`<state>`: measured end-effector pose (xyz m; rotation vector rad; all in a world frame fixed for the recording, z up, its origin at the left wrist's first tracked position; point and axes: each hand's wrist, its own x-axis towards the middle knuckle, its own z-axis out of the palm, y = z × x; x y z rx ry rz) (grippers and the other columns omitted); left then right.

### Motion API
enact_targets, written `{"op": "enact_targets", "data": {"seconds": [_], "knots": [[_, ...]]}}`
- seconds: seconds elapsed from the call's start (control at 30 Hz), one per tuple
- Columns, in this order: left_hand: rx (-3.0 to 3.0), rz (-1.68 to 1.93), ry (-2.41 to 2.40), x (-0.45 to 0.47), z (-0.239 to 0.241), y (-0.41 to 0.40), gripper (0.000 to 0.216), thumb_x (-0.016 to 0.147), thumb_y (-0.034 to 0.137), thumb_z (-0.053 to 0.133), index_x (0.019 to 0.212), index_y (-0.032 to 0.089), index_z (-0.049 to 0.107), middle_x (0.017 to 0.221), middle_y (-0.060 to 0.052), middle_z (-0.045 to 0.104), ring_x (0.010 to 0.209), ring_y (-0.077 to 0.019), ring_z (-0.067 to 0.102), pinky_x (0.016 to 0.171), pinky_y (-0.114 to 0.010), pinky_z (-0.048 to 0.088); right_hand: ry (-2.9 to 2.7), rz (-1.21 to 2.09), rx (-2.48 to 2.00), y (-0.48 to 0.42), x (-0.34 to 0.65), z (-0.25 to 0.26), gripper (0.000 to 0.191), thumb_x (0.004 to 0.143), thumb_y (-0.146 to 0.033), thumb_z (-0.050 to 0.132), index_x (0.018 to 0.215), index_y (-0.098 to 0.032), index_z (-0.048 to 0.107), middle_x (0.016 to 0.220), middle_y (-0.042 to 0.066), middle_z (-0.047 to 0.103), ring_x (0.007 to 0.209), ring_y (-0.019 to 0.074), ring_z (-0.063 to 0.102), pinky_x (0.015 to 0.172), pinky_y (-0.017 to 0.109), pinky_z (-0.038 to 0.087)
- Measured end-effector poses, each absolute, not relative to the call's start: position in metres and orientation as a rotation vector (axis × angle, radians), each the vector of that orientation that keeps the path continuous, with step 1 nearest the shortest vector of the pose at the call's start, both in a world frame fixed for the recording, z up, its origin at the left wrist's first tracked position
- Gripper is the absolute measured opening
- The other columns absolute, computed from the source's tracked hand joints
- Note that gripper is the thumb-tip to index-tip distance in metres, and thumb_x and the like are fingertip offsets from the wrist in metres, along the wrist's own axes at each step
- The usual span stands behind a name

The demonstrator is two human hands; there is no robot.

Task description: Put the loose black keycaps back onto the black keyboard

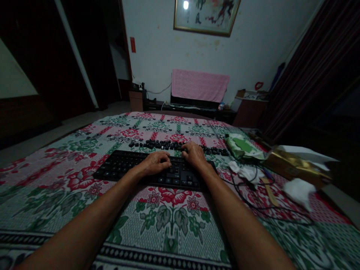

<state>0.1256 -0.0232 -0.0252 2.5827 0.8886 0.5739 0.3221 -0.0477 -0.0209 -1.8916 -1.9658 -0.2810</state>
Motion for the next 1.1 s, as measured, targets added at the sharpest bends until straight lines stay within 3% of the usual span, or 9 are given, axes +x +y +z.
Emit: {"op": "enact_targets", "data": {"seconds": [0.17, 0.33, 0.7, 1.1], "knots": [[2.522, 0.649, 0.923, 0.127, -0.026, -0.025, 0.023, 0.071, 0.031, 0.044, 0.084, 0.021, 0.061, 0.087, -0.001, 0.062, 0.082, -0.0143, 0.054, 0.075, -0.024, 0.041, -1.929, -0.157, -1.615, -0.073, 0.312, -0.016, 0.02, 0.071, -0.021, 0.047, 0.089, -0.017, 0.055, 0.082, 0.003, 0.06, 0.074, 0.0124, 0.053, 0.071, 0.023, 0.038], [2.6, 0.844, 0.819, 0.132, -0.026, -0.028, 0.023, 0.072, 0.025, 0.045, 0.086, 0.02, 0.062, 0.09, -0.001, 0.061, 0.087, -0.0137, 0.053, 0.08, -0.024, 0.038, -1.871, -0.067, -1.53, -0.097, 0.303, -0.016, 0.017, 0.069, -0.02, 0.049, 0.085, -0.017, 0.054, 0.079, 0.002, 0.058, 0.069, 0.0121, 0.052, 0.064, 0.023, 0.039], [2.502, 0.735, 0.653, 0.135, -0.024, -0.033, 0.024, 0.072, 0.032, 0.046, 0.086, 0.02, 0.062, 0.082, 0.0, 0.061, 0.076, -0.0128, 0.054, 0.071, -0.023, 0.04, -1.915, -0.035, -1.391, -0.104, 0.289, -0.028, 0.011, 0.067, -0.012, 0.049, 0.076, -0.017, 0.051, 0.073, 0.002, 0.051, 0.068, 0.0124, 0.048, 0.063, 0.024, 0.037], [2.431, 0.835, 0.625, 0.134, -0.034, -0.029, 0.02, 0.065, 0.026, 0.055, 0.083, 0.018, 0.061, 0.084, 0.0, 0.06, 0.078, -0.0128, 0.054, 0.073, -0.024, 0.041, -2.001, 0.086, -1.4, -0.111, 0.291, -0.022, 0.022, 0.069, -0.016, 0.05, 0.091, -0.018, 0.055, 0.082, 0.003, 0.056, 0.075, 0.0132, 0.05, 0.069, 0.025, 0.039]]}}
